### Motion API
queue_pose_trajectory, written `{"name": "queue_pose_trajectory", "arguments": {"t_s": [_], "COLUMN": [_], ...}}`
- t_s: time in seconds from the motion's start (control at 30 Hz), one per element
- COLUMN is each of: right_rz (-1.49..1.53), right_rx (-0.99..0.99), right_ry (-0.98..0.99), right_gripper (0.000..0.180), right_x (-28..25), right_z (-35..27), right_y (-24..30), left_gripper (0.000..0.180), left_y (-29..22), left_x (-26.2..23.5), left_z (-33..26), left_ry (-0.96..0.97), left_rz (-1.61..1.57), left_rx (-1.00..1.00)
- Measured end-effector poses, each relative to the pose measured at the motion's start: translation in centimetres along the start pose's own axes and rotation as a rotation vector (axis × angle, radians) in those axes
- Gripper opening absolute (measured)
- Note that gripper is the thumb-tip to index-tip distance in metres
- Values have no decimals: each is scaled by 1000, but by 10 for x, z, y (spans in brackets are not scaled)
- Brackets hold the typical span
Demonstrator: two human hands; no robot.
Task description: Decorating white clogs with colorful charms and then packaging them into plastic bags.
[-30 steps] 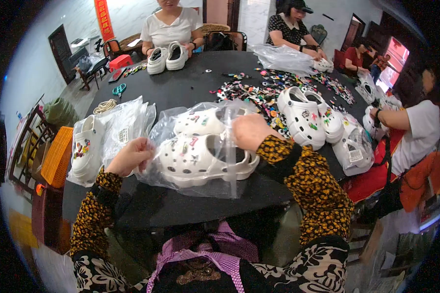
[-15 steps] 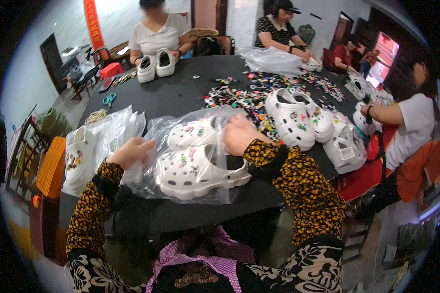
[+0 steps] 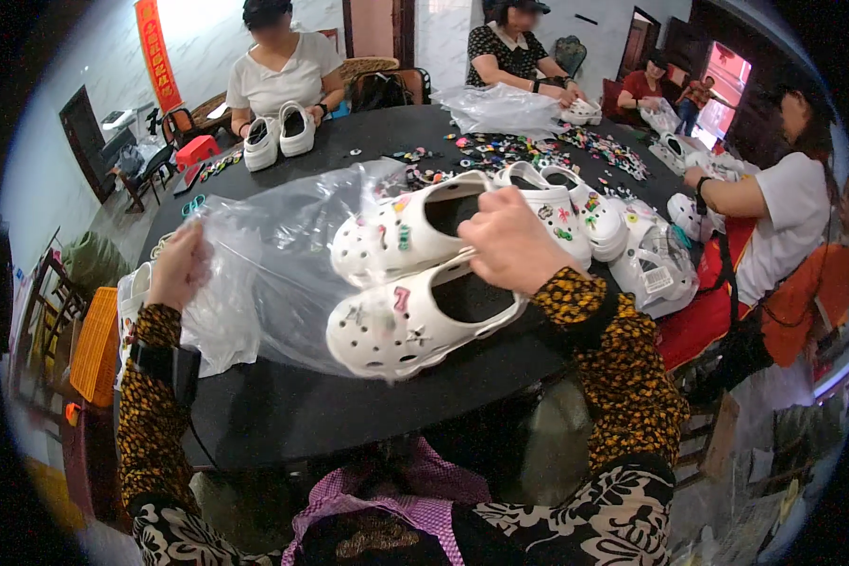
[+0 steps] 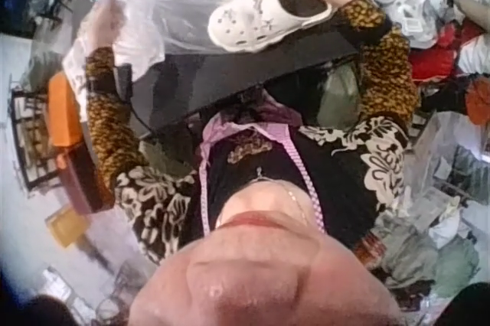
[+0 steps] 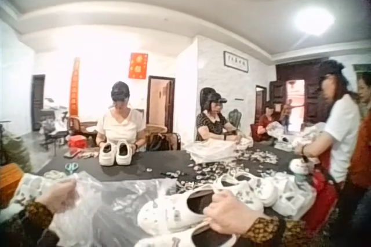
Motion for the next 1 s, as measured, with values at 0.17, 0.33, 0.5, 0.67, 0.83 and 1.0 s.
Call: {"name": "queue_pose_trajectory", "arguments": {"t_s": [0.17, 0.33, 0.5, 0.67, 0.83, 1.0], "right_rz": [7, -26, 4, -23, 122, 601], "right_rx": [136, 289, 433, 458, 334, -68], "right_ry": [17, 26, 109, 328, 80, -268], "right_gripper": [24, 16, 20, 22, 24, 71], "right_x": [-3, 10, 27, 53, -3, -24], "right_z": [-17, -18, 1, 7, 64, 131], "right_y": [-31, -42, -33, -45, -8, 102], "left_gripper": [15, 45, 78, 75, 64, 59], "left_y": [-46, -77, -100, -120, -140, -151], "left_x": [-34, -58, -70, -72, -54, -29], "left_z": [2, 7, -9, -30, -53, -59], "left_ry": [-40, 32, -8, -85, 12, 155], "left_rz": [-58, 108, 233, 307, 219, -41], "left_rx": [142, 236, 285, 275, 328, 358]}}
Point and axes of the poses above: each hand's wrist, its own z-axis towards the middle knuckle, its own x-axis out of the palm, y = z × x, the point moved 5 cm from there along z, towards the middle knuckle, and after that the axes turned 1 degree about -x, right-handed, at the moved point
